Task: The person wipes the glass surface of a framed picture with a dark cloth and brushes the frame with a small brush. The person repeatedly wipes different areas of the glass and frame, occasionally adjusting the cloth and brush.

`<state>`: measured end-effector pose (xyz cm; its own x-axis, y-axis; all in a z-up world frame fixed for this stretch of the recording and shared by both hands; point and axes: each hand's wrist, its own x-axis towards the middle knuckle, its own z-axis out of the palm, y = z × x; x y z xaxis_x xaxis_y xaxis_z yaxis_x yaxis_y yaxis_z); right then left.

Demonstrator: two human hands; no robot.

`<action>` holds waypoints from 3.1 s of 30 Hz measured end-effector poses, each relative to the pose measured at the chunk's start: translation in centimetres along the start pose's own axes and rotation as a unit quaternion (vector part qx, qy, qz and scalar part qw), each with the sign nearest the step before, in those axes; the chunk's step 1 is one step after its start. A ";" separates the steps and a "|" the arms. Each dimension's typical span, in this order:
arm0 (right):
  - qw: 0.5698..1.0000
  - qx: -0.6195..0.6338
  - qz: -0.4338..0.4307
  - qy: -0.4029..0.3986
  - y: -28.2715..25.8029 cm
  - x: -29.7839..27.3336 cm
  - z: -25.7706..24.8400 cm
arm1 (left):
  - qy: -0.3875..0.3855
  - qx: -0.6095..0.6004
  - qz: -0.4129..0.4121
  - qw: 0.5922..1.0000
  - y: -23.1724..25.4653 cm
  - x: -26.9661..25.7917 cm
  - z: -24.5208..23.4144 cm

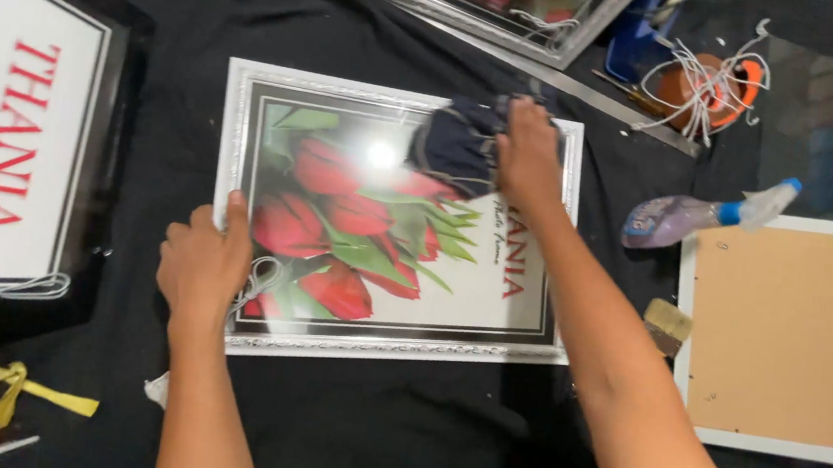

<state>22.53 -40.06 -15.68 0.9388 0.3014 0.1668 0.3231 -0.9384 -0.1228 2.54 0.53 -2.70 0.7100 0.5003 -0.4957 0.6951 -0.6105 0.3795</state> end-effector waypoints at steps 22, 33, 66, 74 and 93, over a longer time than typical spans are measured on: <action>0.912 0.100 -0.391 -0.071 -12.6 -18.1 -3.3 | -0.079 -0.163 0.057 0.982 -1.7 -2.1 -4.0; 0.959 -0.150 0.157 -0.182 2.7 -19.8 -19.6 | -0.038 -0.071 0.061 0.995 -1.5 -0.9 -0.5; 0.894 0.178 0.399 -0.093 -9.3 -25.5 -26.2 | -0.035 -0.063 0.063 0.995 -2.9 0.4 0.5; 0.839 0.228 0.480 -0.114 -14.5 -26.0 -23.4 | -0.040 -0.119 0.071 0.990 -2.1 -1.9 -2.8; 0.822 0.485 0.253 -0.157 -42.7 -19.1 -17.7 | -0.010 -0.264 0.019 0.964 -4.8 -4.3 -8.2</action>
<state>-11.28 -8.77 3.68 0.9179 0.0859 -0.3873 -0.3176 -0.4258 -0.8472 -2.92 6.33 4.04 0.7375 0.4684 -0.4864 0.6327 -0.2277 0.7402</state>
